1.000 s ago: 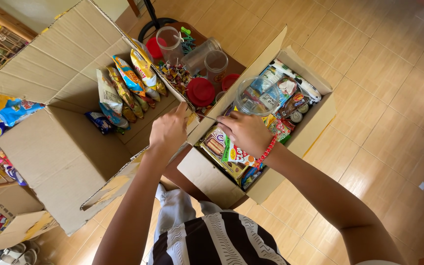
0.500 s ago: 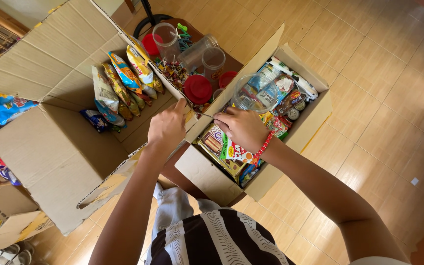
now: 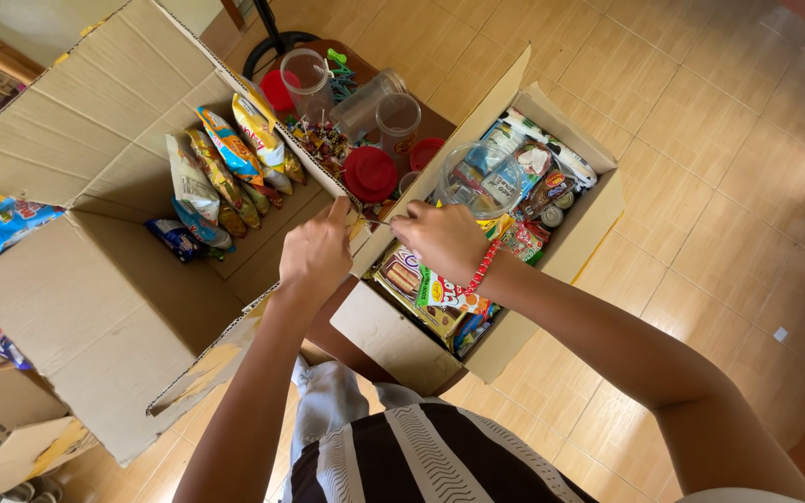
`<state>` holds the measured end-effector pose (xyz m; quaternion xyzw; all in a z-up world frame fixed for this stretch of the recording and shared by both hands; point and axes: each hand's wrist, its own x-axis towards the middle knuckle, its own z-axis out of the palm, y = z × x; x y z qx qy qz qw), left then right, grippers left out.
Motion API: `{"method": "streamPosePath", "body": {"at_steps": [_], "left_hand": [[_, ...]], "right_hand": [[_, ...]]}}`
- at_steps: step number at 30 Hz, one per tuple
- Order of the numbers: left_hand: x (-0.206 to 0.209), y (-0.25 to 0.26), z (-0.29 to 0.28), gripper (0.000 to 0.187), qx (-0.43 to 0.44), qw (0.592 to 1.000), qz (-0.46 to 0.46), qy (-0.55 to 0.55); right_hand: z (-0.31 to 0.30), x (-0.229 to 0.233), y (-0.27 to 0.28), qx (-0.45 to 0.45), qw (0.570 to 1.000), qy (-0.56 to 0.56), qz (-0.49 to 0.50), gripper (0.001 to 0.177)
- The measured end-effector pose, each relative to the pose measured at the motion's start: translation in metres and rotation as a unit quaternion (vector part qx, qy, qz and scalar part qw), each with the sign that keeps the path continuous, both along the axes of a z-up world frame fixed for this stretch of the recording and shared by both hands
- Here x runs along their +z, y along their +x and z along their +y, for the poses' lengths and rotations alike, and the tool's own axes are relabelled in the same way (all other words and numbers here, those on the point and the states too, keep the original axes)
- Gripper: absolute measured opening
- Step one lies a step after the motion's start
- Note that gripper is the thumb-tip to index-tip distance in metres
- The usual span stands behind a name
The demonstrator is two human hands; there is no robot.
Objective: The recorder takes various snack bags from a wire rack and packs them neatly into cardboard boxes, using scissors to modify the box structure.
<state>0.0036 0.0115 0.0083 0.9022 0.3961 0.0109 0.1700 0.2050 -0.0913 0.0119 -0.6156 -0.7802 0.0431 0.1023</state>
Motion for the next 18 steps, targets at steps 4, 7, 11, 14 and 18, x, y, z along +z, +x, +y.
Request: {"method": "streamPosePath", "body": {"at_steps": [4,7,11,14,18], "left_hand": [[-0.005,0.006,-0.019,0.038,-0.021,0.999,0.025,-0.008],[0.006,0.013,-0.012,0.038,-0.019,1.000,0.019,0.003],[0.012,0.003,-0.007,0.043,0.005,0.998,0.055,-0.043],[0.007,0.006,0.004,0.047,-0.005,0.997,0.062,-0.039],[0.018,0.005,-0.001,0.044,-0.006,0.995,0.089,-0.055]], "right_hand": [[0.026,-0.097,-0.008,-0.012,0.999,-0.028,-0.018,0.018],[0.059,-0.139,-0.003,-0.038,0.998,0.047,0.012,0.024],[0.064,-0.128,-0.011,-0.094,0.991,0.002,0.098,0.020],[0.063,-0.113,0.006,-0.169,0.971,-0.086,0.146,0.021],[0.025,-0.177,0.038,-0.157,0.886,-0.214,0.381,0.028]]}}
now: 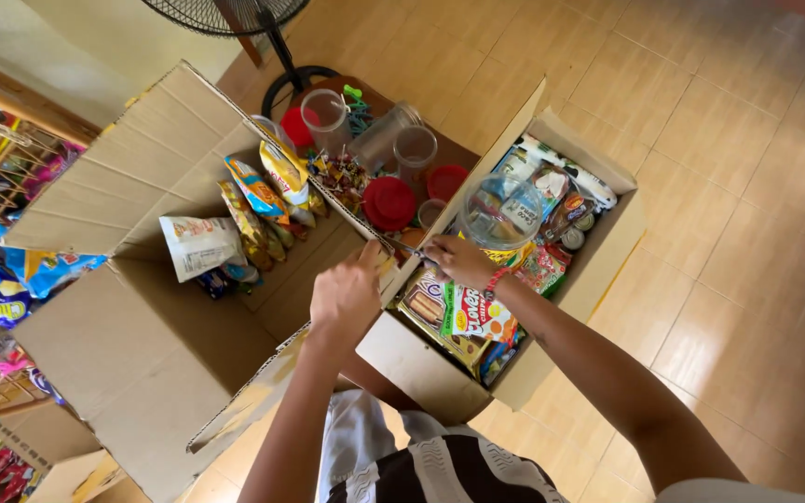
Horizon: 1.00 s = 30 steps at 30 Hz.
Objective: The recorder takes various snack bags from a wire rack and packs them neatly into cardboard boxes, using scissors to modify the box structure.
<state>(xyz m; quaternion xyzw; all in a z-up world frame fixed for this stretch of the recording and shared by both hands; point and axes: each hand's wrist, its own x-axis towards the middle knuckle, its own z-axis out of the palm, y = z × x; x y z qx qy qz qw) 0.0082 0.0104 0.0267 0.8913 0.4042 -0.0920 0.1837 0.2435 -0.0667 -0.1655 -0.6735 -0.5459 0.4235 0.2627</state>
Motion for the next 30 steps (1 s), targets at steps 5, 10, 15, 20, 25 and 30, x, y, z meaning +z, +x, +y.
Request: {"method": "streamPosePath", "body": {"at_steps": [5,10,15,20,25,30], "left_hand": [[-0.010,-0.001,0.002,0.040,0.003,1.000,-0.019,0.010],[-0.013,-0.004,-0.002,0.032,0.009,0.994,-0.086,0.065],[0.011,0.003,-0.004,0.032,0.040,0.998,-0.028,0.033],[-0.009,-0.004,0.001,0.031,0.031,0.997,-0.046,0.056],[-0.011,-0.008,0.005,0.027,0.027,0.996,-0.061,0.057],[-0.003,-0.004,0.007,0.030,0.045,0.998,-0.016,0.029]], "right_hand": [[-0.035,0.054,-0.010,-0.052,0.922,-0.078,0.375,0.037],[-0.056,0.069,-0.026,-0.094,0.841,-0.111,0.521,0.044],[-0.072,0.077,-0.032,-0.049,0.851,-0.087,0.516,0.055],[-0.071,0.052,-0.013,-0.026,0.911,-0.066,0.407,0.051],[-0.066,0.010,0.019,0.015,0.942,-0.085,0.325,0.041],[-0.063,0.012,0.022,0.033,0.839,-0.088,0.536,0.056]]}}
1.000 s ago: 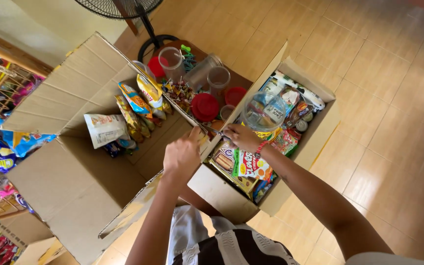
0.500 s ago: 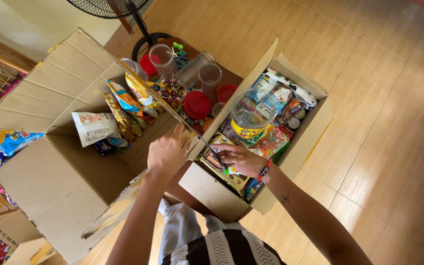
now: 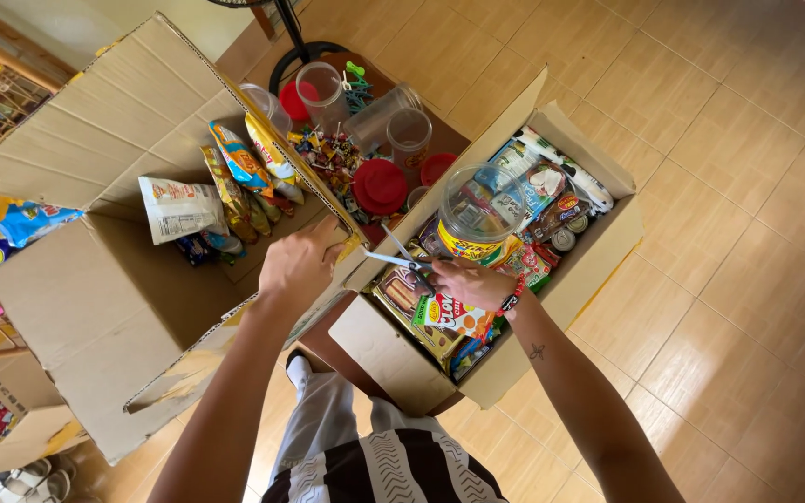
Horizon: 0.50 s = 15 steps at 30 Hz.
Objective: The recorder takes various snack bags from a wire rack and packs them neatly into cardboard boxes, using scissors to modify the box structure.
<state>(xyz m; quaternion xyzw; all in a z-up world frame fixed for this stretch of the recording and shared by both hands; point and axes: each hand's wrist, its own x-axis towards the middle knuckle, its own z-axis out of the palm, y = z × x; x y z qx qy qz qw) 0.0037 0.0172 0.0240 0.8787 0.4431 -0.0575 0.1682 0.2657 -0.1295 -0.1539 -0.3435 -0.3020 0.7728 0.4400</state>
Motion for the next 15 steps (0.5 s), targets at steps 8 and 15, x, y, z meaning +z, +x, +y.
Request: {"method": "streamPosePath", "body": {"at_steps": [8,15], "left_hand": [[-0.006,-0.002,0.002,0.032,-0.016,0.999,-0.036,0.030],[-0.004,-0.003,0.002,0.035,-0.012,0.999,-0.029,0.032]], "right_hand": [[0.005,0.005,-0.003,0.054,0.979,0.110,0.165,0.083],[0.025,0.035,-0.015,0.053,0.970,0.214,0.100,0.075]]}}
